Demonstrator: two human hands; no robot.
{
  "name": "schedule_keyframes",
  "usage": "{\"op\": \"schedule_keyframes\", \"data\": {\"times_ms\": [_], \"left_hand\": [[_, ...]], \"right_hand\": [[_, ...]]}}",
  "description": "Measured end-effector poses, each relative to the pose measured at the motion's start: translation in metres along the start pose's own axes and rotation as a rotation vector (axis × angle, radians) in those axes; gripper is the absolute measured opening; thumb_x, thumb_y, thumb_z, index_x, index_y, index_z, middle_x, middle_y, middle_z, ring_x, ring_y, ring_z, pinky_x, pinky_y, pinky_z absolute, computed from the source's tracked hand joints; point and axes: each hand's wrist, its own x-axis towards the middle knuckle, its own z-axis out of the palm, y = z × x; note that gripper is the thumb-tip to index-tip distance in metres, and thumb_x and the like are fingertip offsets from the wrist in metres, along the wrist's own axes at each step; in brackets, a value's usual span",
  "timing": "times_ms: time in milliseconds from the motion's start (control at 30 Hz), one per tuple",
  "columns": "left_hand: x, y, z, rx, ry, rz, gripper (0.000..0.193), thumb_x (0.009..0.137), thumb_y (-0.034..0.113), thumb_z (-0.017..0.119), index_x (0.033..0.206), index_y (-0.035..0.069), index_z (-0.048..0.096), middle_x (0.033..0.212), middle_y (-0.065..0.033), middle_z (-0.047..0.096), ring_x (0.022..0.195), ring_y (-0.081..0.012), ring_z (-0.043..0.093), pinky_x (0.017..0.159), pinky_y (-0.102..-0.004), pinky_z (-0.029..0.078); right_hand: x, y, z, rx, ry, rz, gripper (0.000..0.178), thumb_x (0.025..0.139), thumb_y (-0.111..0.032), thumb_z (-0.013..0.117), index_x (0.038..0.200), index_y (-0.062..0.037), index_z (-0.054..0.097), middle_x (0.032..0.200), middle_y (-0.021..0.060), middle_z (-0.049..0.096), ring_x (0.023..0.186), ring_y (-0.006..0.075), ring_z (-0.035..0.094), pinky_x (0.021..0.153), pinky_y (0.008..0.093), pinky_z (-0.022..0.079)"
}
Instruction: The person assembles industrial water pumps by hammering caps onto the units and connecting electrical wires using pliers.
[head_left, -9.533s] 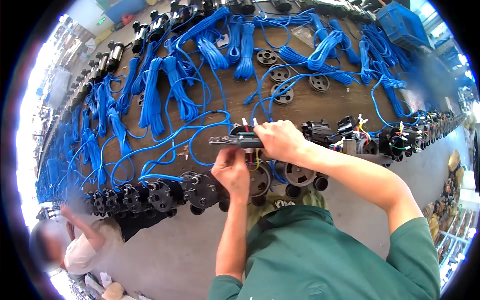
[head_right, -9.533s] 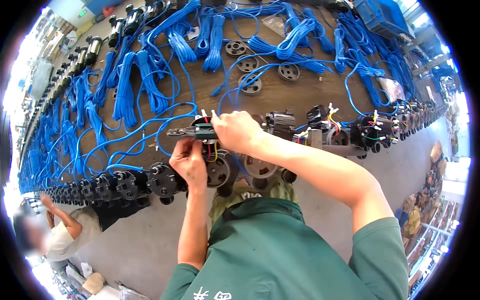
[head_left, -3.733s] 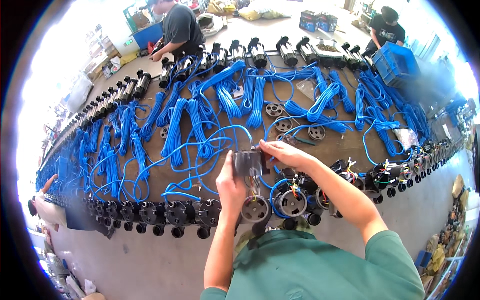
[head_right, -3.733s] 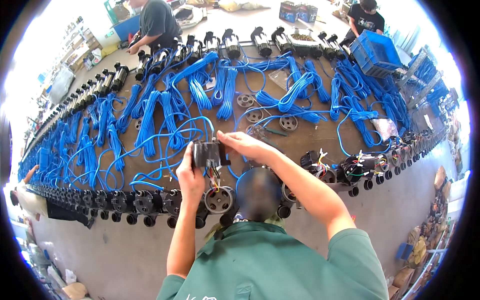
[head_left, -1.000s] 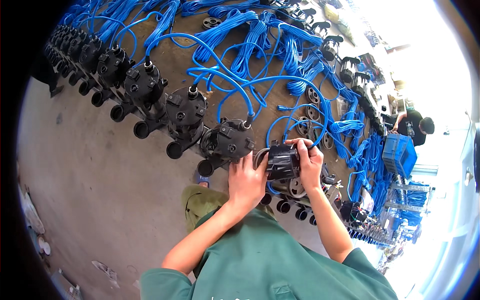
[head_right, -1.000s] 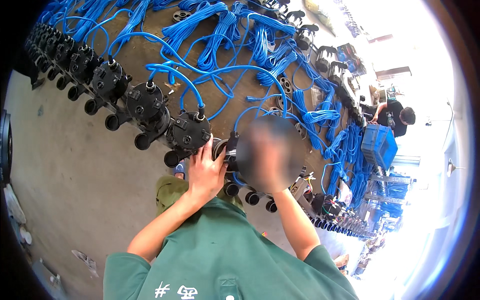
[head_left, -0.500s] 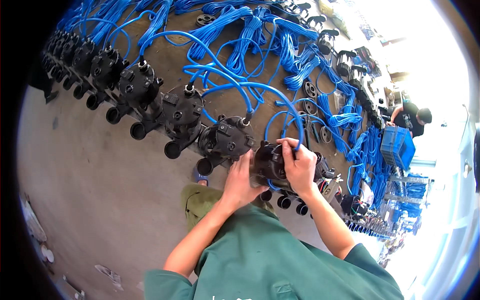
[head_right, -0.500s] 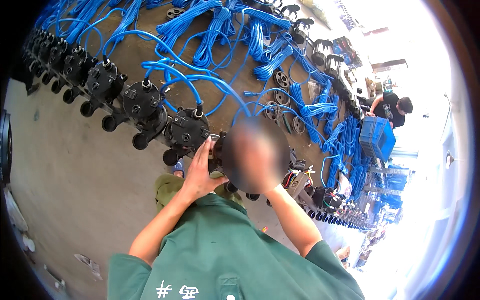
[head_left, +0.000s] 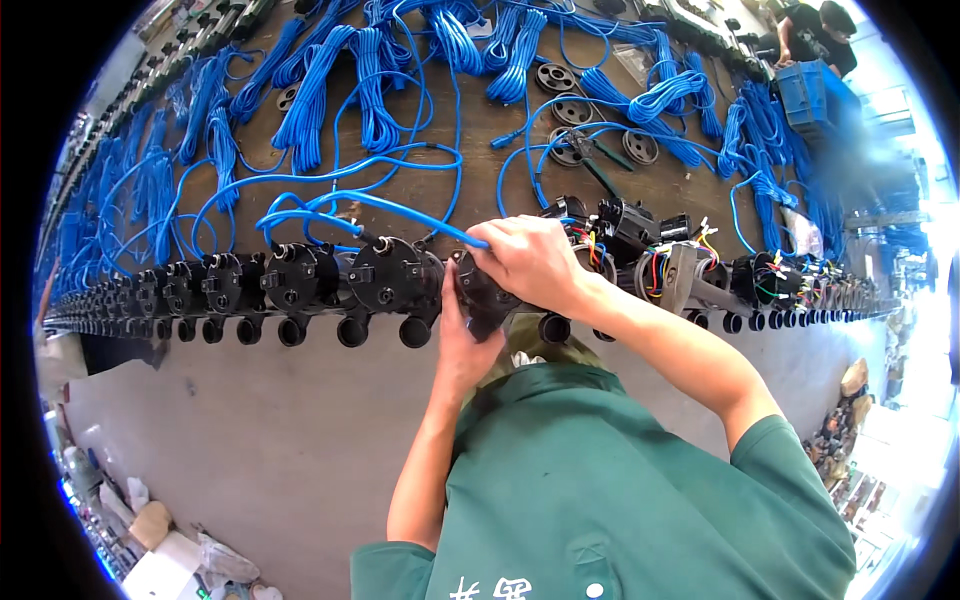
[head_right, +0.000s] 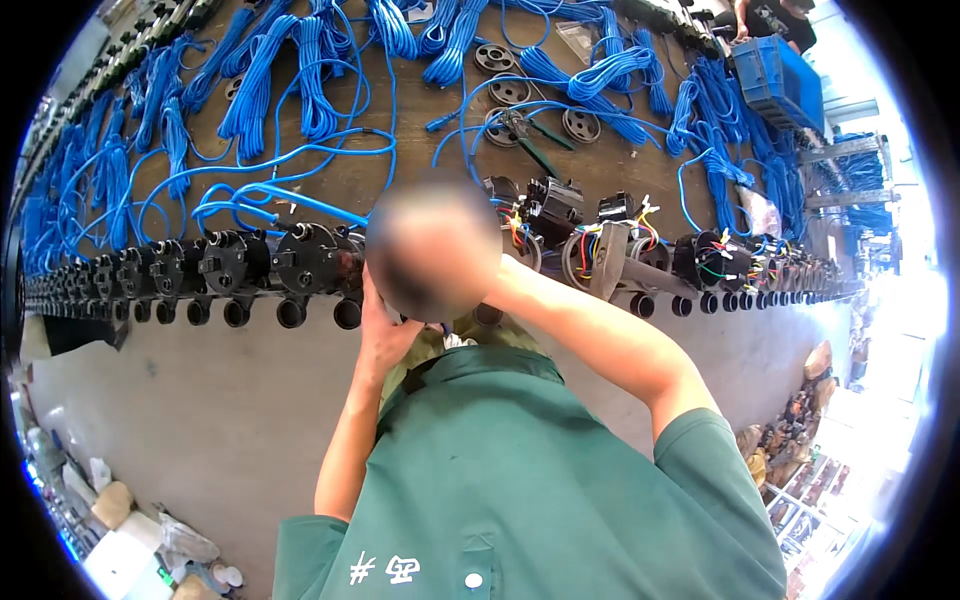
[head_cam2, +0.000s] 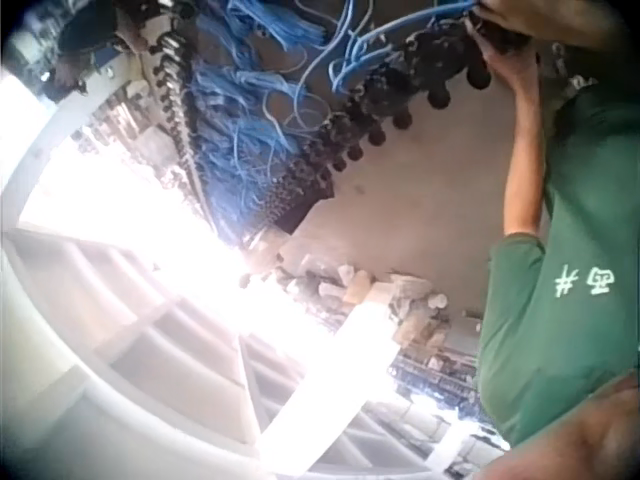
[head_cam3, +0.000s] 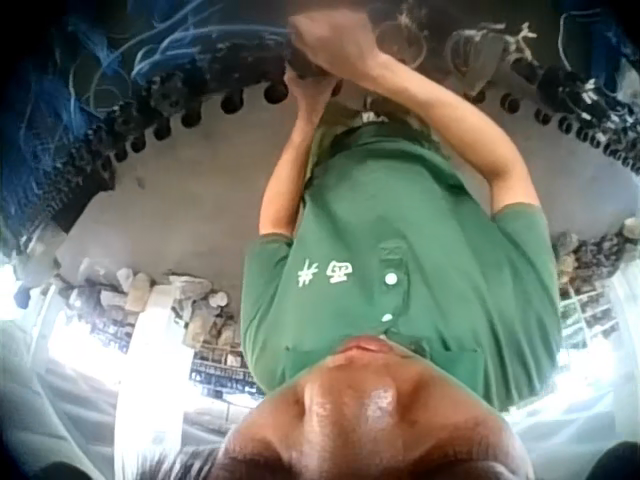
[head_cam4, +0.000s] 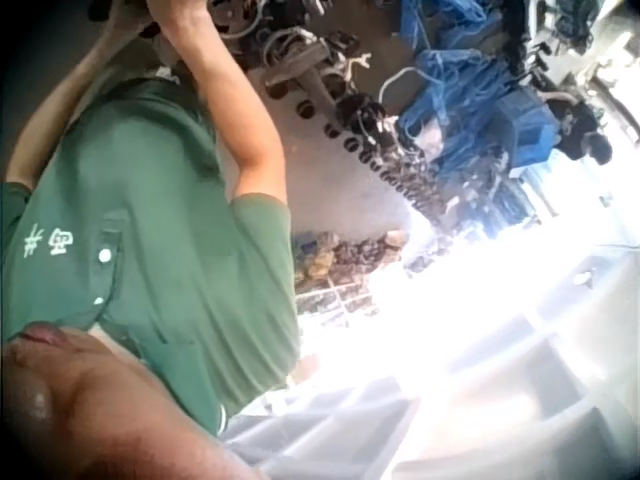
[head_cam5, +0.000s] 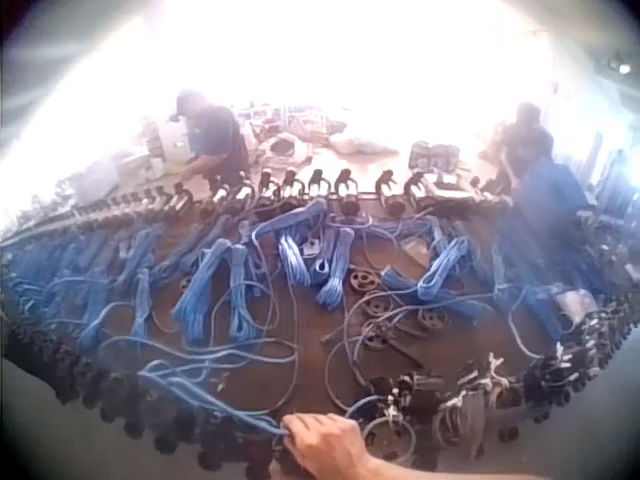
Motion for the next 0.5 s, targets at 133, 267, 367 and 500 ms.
{"op": "schedule_keyframes", "data": {"times_ms": [133,267,367,500], "left_hand": [[0.003,-0.016,-0.002,0.121,0.033,0.021,0.101,0.076,-0.005,0.073,0.162,0.001,0.021,0.146,-0.0192,0.053,0.133,-0.0287,0.057,0.111,-0.0401,0.048],[0.012,-0.031,0.000,0.313,0.148,0.106,0.091,0.067,0.010,0.094,0.145,0.003,0.049,0.130,-0.0118,0.066,0.117,-0.0221,0.065,0.103,-0.0374,0.052],[0.008,-0.043,0.006,0.378,0.247,0.119,0.089,0.064,0.014,0.099,0.141,0.004,0.055,0.125,-0.0094,0.070,0.113,-0.0191,0.066,0.101,-0.0359,0.053],[0.003,-0.055,0.013,0.187,0.262,-0.005,0.095,0.064,0.013,0.099,0.146,0.005,0.050,0.128,-0.0081,0.068,0.116,-0.0186,0.065,0.102,-0.0346,0.051]], "right_hand": [[0.000,-0.011,0.008,-0.050,0.045,0.090,0.017,0.087,-0.016,0.075,0.100,-0.0055,0.071,0.089,0.0117,0.075,0.081,0.0321,0.073,0.069,0.0418,0.057],[0.004,-0.026,0.000,-0.081,0.015,0.139,0.018,0.086,-0.015,0.074,0.101,-0.0063,0.070,0.093,0.0107,0.075,0.085,0.0306,0.073,0.074,0.0413,0.057],[0.004,-0.036,-0.002,-0.081,-0.002,0.211,0.019,0.085,-0.015,0.074,0.101,-0.0066,0.070,0.094,0.0096,0.076,0.086,0.0293,0.074,0.075,0.0404,0.057],[0.016,-0.042,-0.004,-0.043,0.049,0.348,0.019,0.084,-0.017,0.075,0.100,-0.0072,0.070,0.092,0.0084,0.075,0.084,0.0278,0.074,0.072,0.0395,0.057]]}}
